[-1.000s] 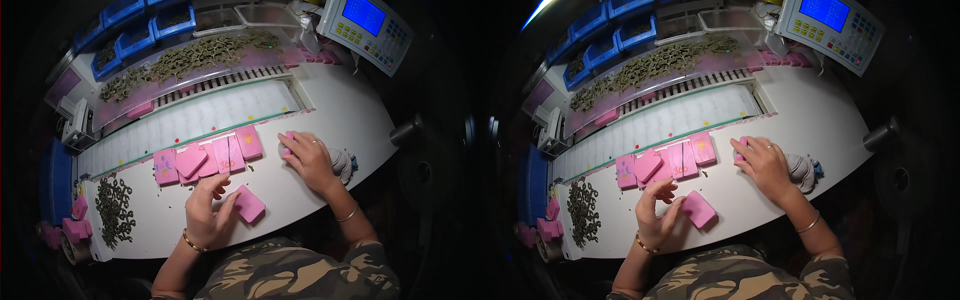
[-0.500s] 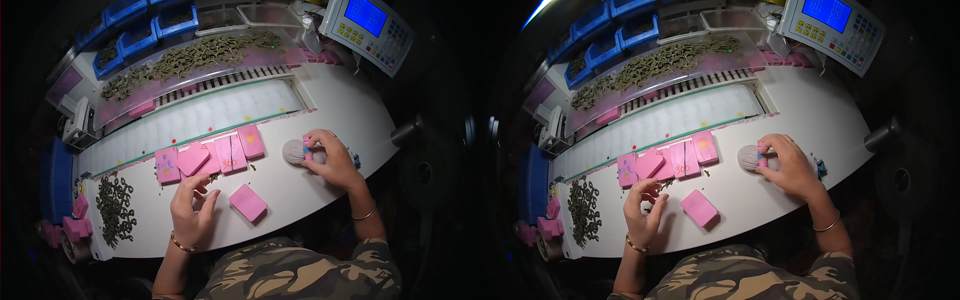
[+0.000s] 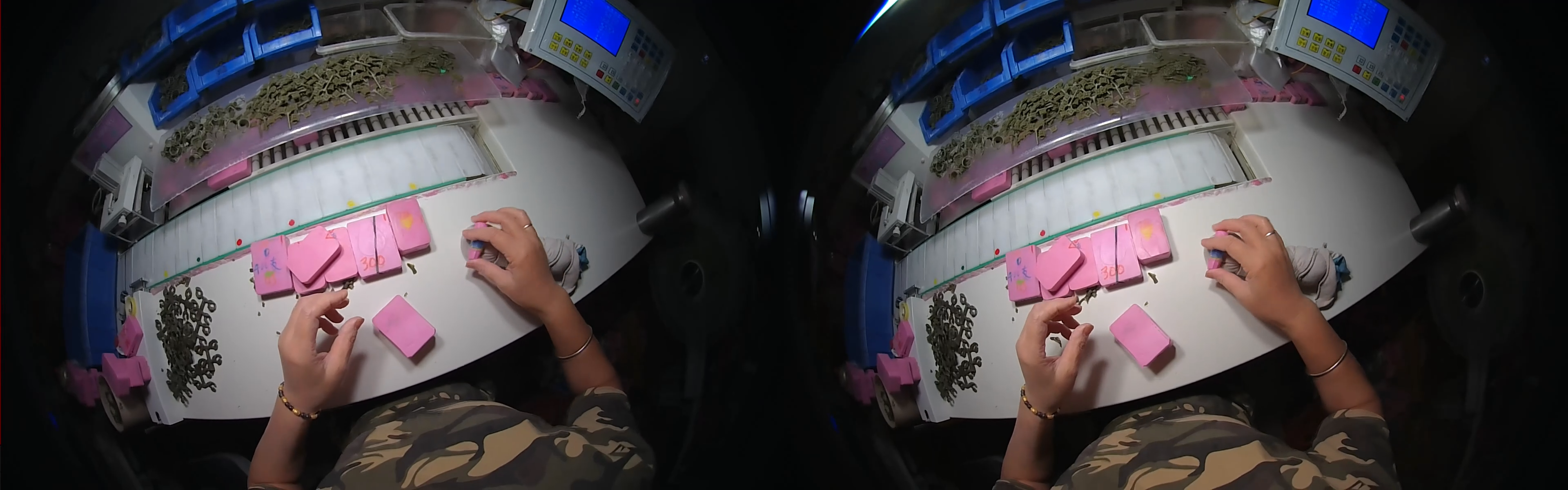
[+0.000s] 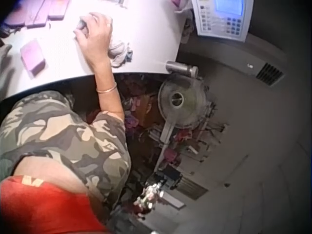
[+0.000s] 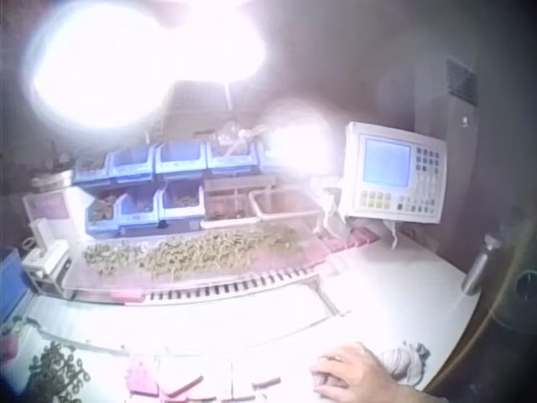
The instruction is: Sorting and assembling small metal components into pink molding blocks at an industrial workstation.
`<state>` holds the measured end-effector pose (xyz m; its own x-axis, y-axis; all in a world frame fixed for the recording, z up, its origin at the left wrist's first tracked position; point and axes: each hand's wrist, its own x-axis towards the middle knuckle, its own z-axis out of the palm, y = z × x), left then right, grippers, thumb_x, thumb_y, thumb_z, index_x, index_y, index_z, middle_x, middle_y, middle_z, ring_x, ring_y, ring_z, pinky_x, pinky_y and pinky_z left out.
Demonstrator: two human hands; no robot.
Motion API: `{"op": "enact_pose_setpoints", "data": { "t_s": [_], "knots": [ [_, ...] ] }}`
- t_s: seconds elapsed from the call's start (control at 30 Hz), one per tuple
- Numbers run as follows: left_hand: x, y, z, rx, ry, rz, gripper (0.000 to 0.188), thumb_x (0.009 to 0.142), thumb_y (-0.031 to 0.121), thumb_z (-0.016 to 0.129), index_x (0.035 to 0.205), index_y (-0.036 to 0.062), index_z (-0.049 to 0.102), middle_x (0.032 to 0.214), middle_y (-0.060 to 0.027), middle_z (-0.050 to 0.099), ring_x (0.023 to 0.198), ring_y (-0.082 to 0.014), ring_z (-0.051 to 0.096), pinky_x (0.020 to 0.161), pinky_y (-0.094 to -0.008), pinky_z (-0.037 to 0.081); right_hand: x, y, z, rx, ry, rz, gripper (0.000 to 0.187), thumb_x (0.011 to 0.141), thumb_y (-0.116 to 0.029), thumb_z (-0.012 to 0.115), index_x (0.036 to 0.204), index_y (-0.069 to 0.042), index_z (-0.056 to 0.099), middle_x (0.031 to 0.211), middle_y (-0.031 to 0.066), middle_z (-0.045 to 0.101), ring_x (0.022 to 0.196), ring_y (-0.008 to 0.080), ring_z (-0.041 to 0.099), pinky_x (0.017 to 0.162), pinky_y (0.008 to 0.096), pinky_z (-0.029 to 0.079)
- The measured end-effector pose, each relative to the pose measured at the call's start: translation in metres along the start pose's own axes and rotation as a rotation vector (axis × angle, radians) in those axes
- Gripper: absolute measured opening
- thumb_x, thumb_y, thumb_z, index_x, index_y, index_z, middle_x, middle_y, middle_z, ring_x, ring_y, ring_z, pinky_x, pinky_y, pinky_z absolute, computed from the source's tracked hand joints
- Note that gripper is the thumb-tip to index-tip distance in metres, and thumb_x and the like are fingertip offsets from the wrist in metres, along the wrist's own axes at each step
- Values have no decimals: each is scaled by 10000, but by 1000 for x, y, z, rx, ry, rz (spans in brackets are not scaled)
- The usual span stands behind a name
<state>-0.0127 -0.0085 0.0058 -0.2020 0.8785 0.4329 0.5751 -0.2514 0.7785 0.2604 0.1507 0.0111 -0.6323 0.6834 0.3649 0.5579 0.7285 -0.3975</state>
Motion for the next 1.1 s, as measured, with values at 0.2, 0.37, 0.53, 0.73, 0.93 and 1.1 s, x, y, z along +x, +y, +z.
{"op": "enact_pose_setpoints", "data": {
  "t_s": [0.2, 0.37, 0.53, 0.73, 0.93, 1.1],
  "knots": [
    [-6, 7, -4, -7, -99, 78, 450, 735, 13, 824, 1135, 10, 618, 1012, -130, 663, 868, -224, 649, 754, -315, 529, -11, 3, -8, -16, 33, 13, 373, 728, -99, 771, 1079, -89, 643, 1159, 122, 624, 1109, 312, 558, 943, 413, 435],
    [-7, 18, 16, 54, -338, 156, 542, 692, 163, 873, 1140, 37, 594, 1244, -198, 544, 1130, -377, 552, 935, -440, 487, -15, -9, -5, 141, 266, 37, 370, 707, -83, 768, 1046, -67, 622, 1160, 125, 635, 1042, 314, 594, 927, 411, 430],
    [-14, 6, 33, 145, -341, 148, 524, 689, 180, 852, 1115, 35, 585, 1253, -205, 508, 1120, -391, 530, 956, -455, 473, -16, -9, -1, -88, 108, -11, 457, 681, -71, 776, 1105, -68, 607, 1156, 111, 642, 1049, 303, 593, 931, 414, 422],
    [-21, -1, 26, -141, -222, -116, 468, 728, 102, 849, 1090, 17, 566, 1154, -145, 502, 1045, -240, 561, 868, -326, 518, -16, -36, 8, 288, 102, 100, 554, 706, -28, 793, 1220, -35, 587, 1153, 113, 634, 1019, 241, 618, 884, 378, 486],
    [-12, 1, 18, -116, -178, -114, 415, 771, 135, 854, 1052, 5, 577, 1004, -124, 572, 905, -241, 601, 805, -322, 514, -20, -82, 31, 1002, -184, 5, 589, 779, 69, 776, 1312, 24, 528, 1294, 156, 540, 1173, 227, 597, 1014, 344, 503],
    [-17, -4, 19, -234, -64, -156, 302, 847, 32, 748, 1102, 10, 589, 1047, -128, 605, 885, -254, 642, 810, -344, 524, -7, -88, 37, 759, -106, -200, 610, 738, 46, 798, 1291, 32, 541, 1243, 185, 572, 1155, 256, 613, 992, 349, 530]
  ]
}}
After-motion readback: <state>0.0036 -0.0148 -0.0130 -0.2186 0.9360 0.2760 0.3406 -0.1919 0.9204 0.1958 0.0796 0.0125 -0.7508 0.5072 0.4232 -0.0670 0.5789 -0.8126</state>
